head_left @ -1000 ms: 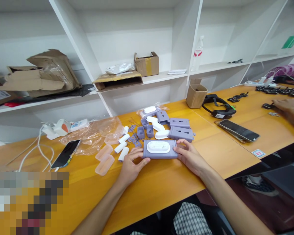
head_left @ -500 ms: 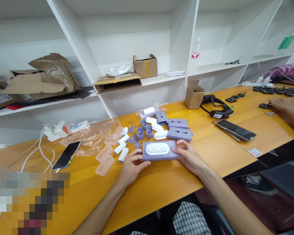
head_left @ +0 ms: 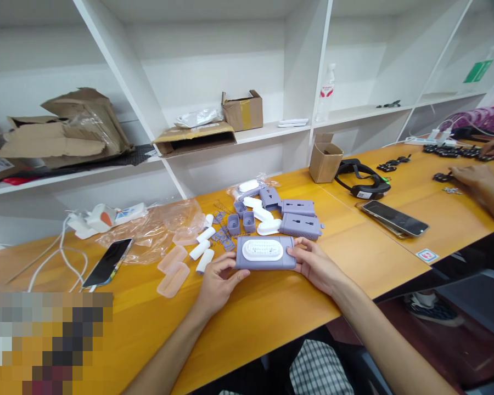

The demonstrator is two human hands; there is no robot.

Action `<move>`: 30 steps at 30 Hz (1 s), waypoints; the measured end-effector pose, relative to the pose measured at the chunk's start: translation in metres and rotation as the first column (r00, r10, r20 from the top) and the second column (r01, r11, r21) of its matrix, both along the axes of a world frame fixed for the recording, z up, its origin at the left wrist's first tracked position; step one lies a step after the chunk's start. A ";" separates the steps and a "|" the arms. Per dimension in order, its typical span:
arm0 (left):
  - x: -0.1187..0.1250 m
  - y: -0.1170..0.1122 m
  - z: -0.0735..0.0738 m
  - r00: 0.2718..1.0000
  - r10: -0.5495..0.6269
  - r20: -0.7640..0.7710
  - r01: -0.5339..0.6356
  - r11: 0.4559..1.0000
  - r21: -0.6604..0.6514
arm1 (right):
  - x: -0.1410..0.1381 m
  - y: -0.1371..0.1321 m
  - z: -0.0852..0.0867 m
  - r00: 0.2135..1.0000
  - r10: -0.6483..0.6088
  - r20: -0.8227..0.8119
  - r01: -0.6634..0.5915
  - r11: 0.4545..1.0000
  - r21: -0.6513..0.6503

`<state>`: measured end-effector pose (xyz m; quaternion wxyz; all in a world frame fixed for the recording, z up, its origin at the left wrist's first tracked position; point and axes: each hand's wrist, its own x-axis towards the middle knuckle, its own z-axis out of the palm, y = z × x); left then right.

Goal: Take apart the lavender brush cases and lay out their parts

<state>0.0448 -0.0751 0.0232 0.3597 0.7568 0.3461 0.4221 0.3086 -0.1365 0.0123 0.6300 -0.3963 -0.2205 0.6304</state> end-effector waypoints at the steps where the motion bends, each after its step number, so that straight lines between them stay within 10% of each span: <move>1: 0.000 0.000 0.000 1.000 0.007 0.005 -0.007 1.000 0.004 | 0.000 0.000 0.001 1.000 0.002 0.006 -0.002 1.000 -0.001; 30: 0.003 -0.002 0.001 0.997 -0.071 -0.031 0.071 0.997 -0.008 | -0.001 -0.006 0.002 0.986 0.022 0.163 -0.029 0.999 0.036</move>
